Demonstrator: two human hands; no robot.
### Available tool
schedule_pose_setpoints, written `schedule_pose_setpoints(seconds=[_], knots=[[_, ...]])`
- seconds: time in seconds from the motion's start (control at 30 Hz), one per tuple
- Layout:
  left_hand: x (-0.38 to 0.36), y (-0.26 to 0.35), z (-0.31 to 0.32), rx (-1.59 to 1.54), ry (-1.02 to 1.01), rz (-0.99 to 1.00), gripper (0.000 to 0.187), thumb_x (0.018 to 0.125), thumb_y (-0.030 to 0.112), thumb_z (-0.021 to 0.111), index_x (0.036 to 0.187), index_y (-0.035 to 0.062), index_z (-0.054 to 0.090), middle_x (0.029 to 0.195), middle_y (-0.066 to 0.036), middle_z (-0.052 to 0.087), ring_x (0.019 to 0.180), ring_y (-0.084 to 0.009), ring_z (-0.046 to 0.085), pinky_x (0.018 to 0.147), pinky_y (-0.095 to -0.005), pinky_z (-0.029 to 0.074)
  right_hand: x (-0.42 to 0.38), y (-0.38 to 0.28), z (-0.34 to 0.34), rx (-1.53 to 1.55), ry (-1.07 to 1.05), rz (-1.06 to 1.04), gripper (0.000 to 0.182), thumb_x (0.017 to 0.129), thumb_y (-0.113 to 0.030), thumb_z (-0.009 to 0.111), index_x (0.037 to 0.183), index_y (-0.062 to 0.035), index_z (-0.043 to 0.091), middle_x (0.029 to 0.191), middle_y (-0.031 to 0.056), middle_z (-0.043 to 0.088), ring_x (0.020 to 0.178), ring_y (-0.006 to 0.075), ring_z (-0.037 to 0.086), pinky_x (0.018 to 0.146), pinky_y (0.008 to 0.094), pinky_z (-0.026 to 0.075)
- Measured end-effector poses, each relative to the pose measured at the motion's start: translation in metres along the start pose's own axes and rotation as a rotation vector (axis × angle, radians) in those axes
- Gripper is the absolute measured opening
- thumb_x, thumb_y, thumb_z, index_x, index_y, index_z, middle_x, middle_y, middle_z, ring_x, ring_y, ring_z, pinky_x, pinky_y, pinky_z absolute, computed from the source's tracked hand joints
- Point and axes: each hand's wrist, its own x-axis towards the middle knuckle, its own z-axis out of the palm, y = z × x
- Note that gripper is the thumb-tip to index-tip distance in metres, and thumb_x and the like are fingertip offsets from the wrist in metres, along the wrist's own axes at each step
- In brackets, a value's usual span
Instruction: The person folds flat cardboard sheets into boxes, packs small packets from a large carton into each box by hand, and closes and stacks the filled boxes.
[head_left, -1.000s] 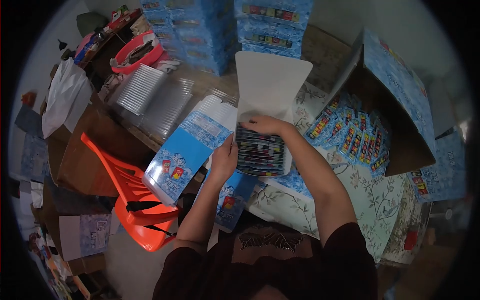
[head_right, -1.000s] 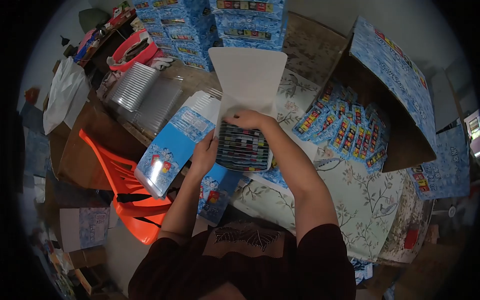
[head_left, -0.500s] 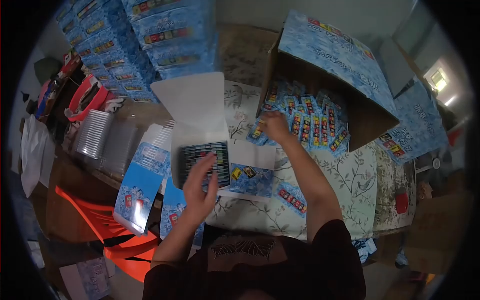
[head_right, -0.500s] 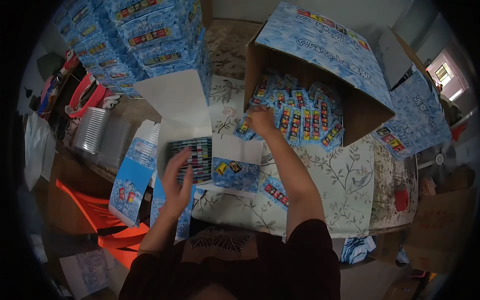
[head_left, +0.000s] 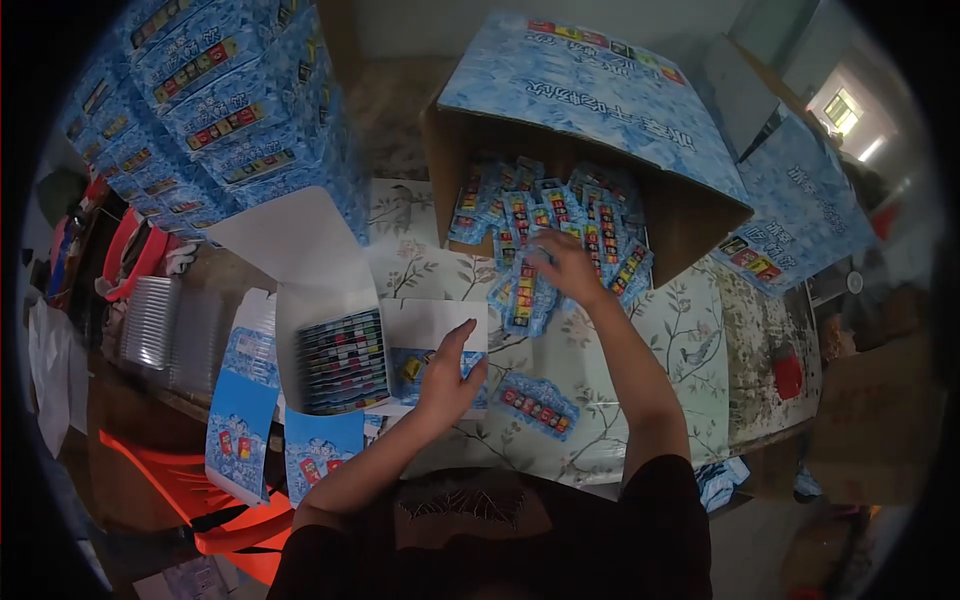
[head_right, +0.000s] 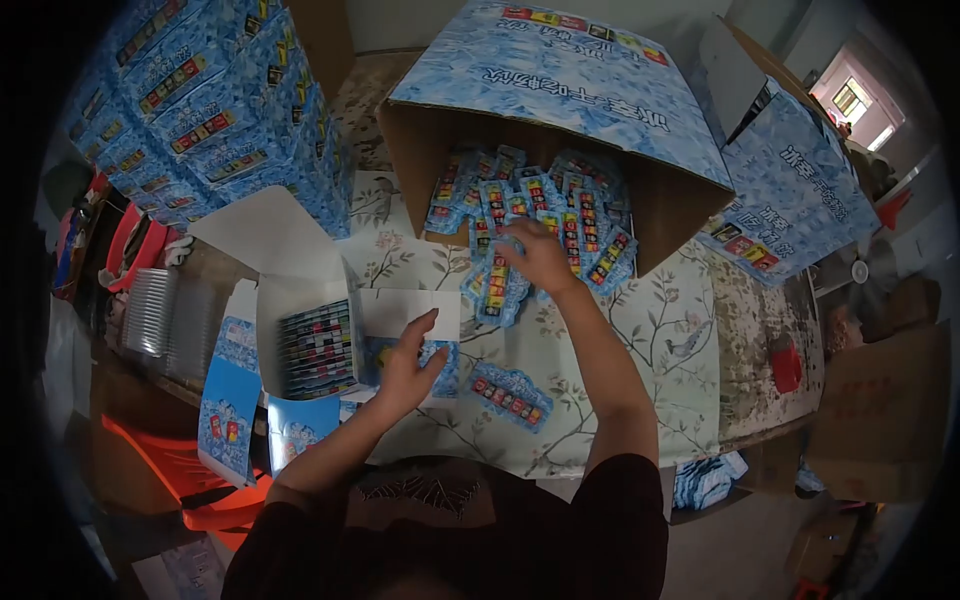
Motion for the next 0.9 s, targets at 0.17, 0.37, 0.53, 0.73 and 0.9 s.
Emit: schedule_pose_setpoints(seconds=[0.17, 0.37, 0.53, 0.73, 0.9], knots=[[0.060, -0.057, 0.070, -0.038, 0.066, -0.132, 0.069, 0.079, 0.024, 0.067, 0.133, 0.0001, 0.033, 0.126, -0.021, 0.044, 0.117, -0.0350, 0.044, 0.093, -0.0370, 0.040, -0.026, 0.059, -0.027, -0.443, -0.023, 0.887, 0.043, 0.077, -0.043, 0.064, 0.093, -0.0039, 0.061, 0.101, 0.0188, 0.057, 0.088, 0.0317, 0.058, 0.071, 0.0396, 0.049], [0.116, -0.065, 0.094, 0.462, -0.052, -0.183, 0.073, 0.066, 0.029, 0.073, 0.121, -0.0080, 0.042, 0.112, -0.024, 0.054, 0.102, -0.0354, 0.054, 0.084, -0.0413, 0.045, -0.048, 0.029, 0.015, -0.475, 0.040, 0.379, 0.030, 0.079, -0.026, 0.060, 0.103, -0.0066, 0.057, 0.101, 0.0171, 0.052, 0.094, 0.0369, 0.051, 0.078, 0.0454, 0.045], [0.102, -0.071, 0.083, -0.258, -0.267, -0.444, 0.053, 0.064, 0.023, 0.074, 0.106, -0.0038, 0.055, 0.083, -0.012, 0.066, 0.074, -0.0251, 0.064, 0.071, -0.0352, 0.050, -0.085, 0.038, 0.021, -0.113, -0.062, 0.228, 0.024, 0.083, -0.014, 0.056, 0.105, -0.0058, 0.057, 0.105, 0.0144, 0.054, 0.094, 0.0327, 0.053, 0.078, 0.0418, 0.046], [0.053, -0.046, 0.083, -0.726, -0.289, -0.682, 0.029, 0.074, 0.006, 0.067, 0.101, 0.0010, 0.058, 0.095, -0.009, 0.063, 0.082, -0.0192, 0.063, 0.072, -0.0323, 0.051, -0.094, -0.005, -0.006, 0.428, -0.154, 0.612, 0.016, 0.083, -0.008, 0.057, 0.097, -0.0003, 0.059, 0.090, 0.0074, 0.062, 0.083, 0.0147, 0.058, 0.075, 0.0281, 0.045], [0.019, -0.050, 0.079, -0.986, -0.117, -0.793, 0.032, 0.078, 0.007, 0.065, 0.106, 0.0012, 0.051, 0.097, -0.008, 0.061, 0.086, -0.0197, 0.062, 0.072, -0.0334, 0.052, -0.080, 0.011, -0.005, -0.176, -0.024, 0.675, 0.035, 0.082, -0.025, 0.061, 0.107, -0.0012, 0.055, 0.094, 0.0158, 0.062, 0.089, 0.0268, 0.061, 0.073, 0.0348, 0.047]])
